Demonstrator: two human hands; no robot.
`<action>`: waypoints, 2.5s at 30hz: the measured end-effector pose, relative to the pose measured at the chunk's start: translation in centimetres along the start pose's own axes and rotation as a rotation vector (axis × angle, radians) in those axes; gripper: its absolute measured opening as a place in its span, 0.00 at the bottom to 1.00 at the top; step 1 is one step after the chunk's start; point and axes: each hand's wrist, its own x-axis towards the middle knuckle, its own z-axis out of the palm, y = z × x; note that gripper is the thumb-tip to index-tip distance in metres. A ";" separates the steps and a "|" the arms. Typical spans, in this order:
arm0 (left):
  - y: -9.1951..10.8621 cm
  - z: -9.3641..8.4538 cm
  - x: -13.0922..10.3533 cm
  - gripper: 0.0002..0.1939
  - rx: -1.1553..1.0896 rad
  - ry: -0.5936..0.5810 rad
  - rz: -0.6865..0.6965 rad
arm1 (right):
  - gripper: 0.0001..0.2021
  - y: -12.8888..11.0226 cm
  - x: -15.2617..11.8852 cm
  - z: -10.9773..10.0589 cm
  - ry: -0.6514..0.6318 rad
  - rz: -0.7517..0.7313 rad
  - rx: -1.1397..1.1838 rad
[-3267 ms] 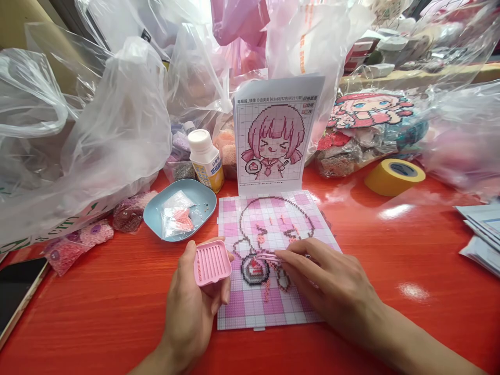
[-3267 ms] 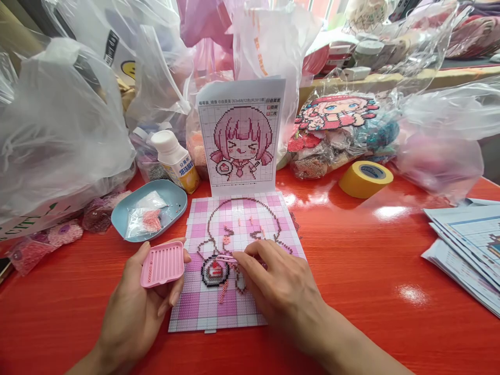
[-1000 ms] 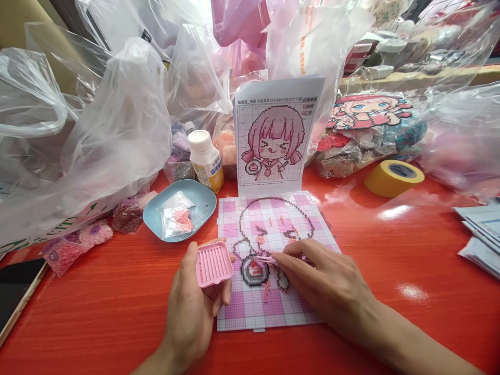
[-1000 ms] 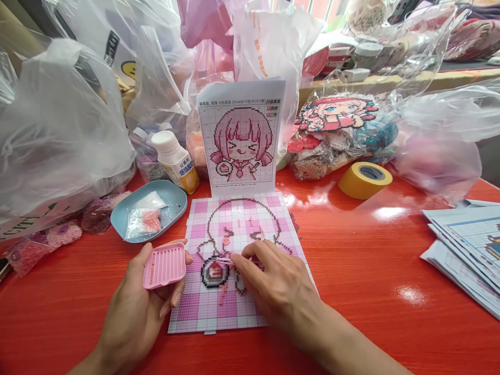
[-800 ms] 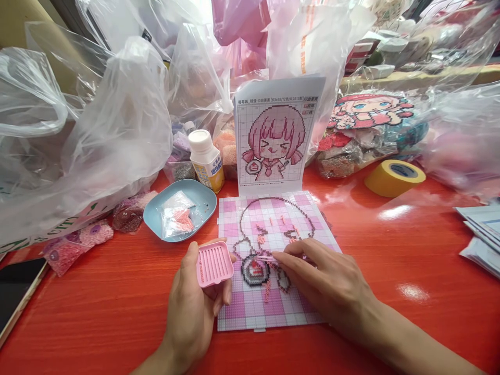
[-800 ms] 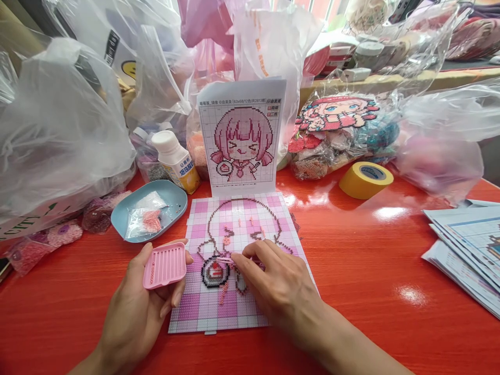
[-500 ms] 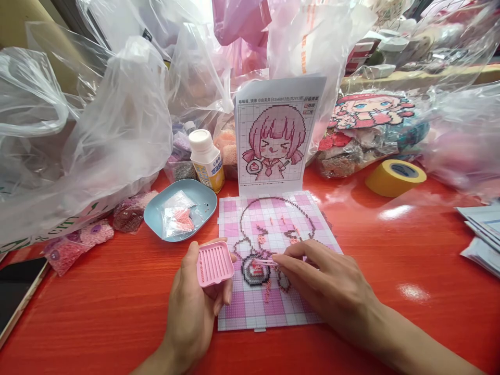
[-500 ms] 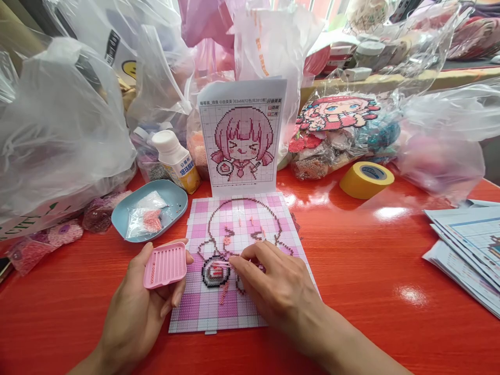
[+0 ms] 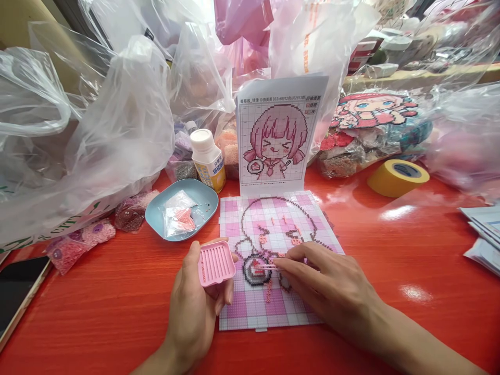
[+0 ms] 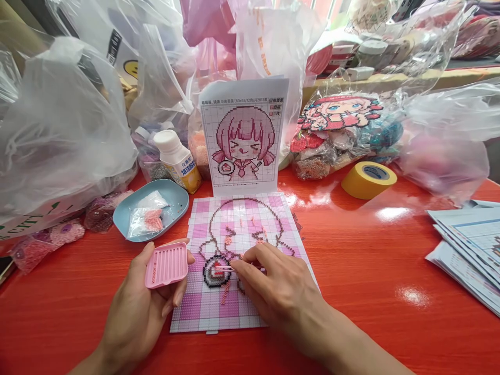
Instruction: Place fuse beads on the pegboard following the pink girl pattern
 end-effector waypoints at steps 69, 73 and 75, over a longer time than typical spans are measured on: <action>-0.1 -0.3 0.2 0.27 0.015 -0.016 0.036 | 0.11 -0.1 -0.1 0.2 0.040 -0.008 0.003; -0.1 -0.1 0.2 0.28 0.023 -0.004 0.033 | 0.11 -0.2 -0.1 0.2 0.035 -0.012 -0.019; -0.1 -0.1 0.1 0.27 0.025 0.008 0.034 | 0.10 -0.2 0.0 0.2 0.032 -0.014 -0.019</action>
